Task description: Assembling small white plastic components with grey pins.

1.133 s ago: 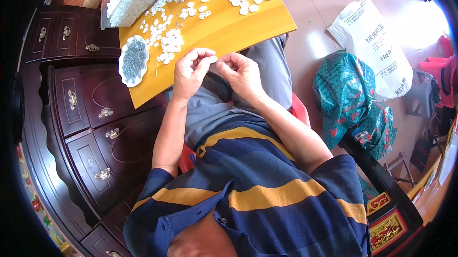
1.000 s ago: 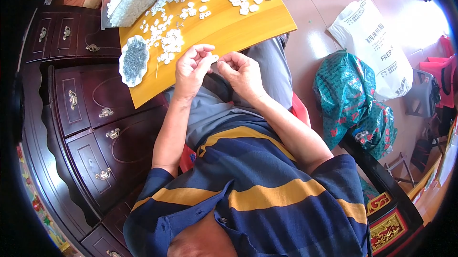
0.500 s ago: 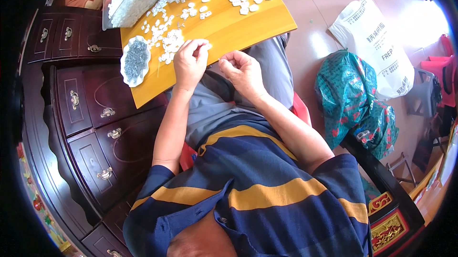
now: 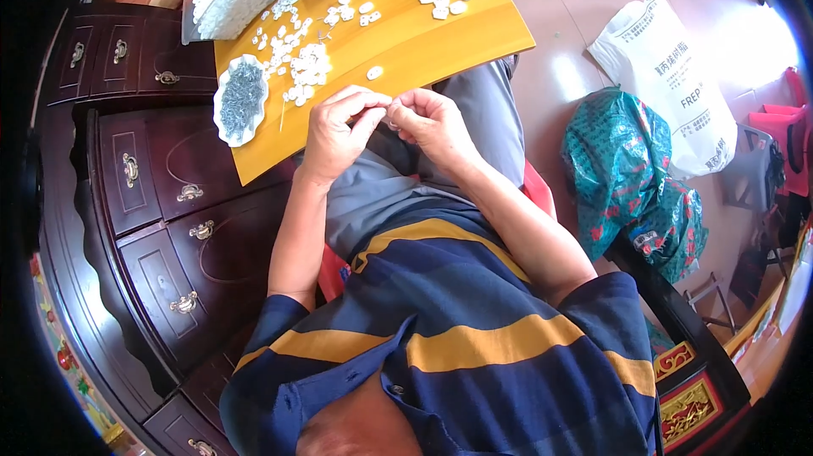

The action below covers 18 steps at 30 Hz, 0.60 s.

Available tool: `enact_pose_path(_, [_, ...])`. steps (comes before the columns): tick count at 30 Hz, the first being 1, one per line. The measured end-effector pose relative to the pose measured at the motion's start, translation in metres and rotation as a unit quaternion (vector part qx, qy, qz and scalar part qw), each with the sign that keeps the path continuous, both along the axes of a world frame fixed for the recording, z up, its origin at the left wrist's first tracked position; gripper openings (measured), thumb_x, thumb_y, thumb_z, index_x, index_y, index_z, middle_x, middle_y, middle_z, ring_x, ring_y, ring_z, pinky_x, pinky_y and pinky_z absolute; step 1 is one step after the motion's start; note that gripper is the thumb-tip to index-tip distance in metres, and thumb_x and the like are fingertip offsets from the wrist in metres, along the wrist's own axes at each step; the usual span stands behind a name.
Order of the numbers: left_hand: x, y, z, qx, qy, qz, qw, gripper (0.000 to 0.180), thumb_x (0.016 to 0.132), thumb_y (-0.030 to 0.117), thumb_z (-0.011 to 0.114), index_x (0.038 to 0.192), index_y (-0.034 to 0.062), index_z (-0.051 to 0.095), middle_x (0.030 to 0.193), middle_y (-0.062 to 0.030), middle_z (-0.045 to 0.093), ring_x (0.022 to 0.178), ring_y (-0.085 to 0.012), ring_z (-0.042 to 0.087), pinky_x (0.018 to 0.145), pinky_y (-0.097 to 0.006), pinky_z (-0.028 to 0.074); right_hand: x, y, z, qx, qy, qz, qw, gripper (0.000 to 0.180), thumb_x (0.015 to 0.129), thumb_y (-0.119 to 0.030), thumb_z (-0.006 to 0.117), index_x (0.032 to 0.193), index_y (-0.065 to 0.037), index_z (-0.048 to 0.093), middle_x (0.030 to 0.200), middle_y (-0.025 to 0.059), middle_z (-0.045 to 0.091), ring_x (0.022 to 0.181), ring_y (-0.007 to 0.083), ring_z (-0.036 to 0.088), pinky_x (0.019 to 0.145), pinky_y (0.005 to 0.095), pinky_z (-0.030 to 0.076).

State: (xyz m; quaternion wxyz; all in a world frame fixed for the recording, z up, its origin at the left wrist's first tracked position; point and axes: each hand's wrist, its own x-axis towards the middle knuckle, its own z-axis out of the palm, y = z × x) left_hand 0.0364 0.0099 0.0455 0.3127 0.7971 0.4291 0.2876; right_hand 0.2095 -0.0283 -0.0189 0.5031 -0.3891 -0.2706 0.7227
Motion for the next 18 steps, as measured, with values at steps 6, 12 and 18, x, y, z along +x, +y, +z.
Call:
enact_pose_path(6, [-0.002,0.003,0.002,-0.026,0.003,0.010,1.000,0.002,0.094,-0.001,0.067,0.096,-0.0022,0.067,0.086,-0.0090,0.071,0.074,-0.0152,0.067,0.068,-0.029,0.054,-0.002,-0.002,0.001,0.014,0.001,-0.006,1.000,0.015,0.103,-0.018,0.068,0.108,-0.004,0.068,0.091,0.0000,0.069,0.078,0.0061,0.060,0.072,0.0222,0.050])
enact_pose_path(12, [-0.004,-0.002,-0.006,-0.070,-0.034,0.046,0.996,0.006,0.098,0.005,0.064,0.098,-0.0014,0.066,0.082,-0.0068,0.068,0.074,-0.0129,0.064,0.069,-0.028,0.053,-0.004,-0.001,-0.002,0.040,0.013,-0.039,0.998,0.012,0.104,-0.010,0.064,0.115,-0.003,0.063,0.098,0.0028,0.071,0.083,0.0079,0.066,0.077,0.0233,0.054])
enact_pose_path(18, [0.000,-0.004,-0.011,-0.094,-0.059,0.058,0.992,0.006,0.098,0.005,0.065,0.098,-0.0013,0.065,0.084,-0.0064,0.069,0.074,-0.0133,0.065,0.071,-0.029,0.053,-0.002,0.000,-0.006,0.041,0.019,-0.035,0.998,0.012,0.104,-0.007,0.064,0.114,-0.002,0.063,0.101,0.0045,0.072,0.089,0.0109,0.071,0.080,0.0241,0.056])
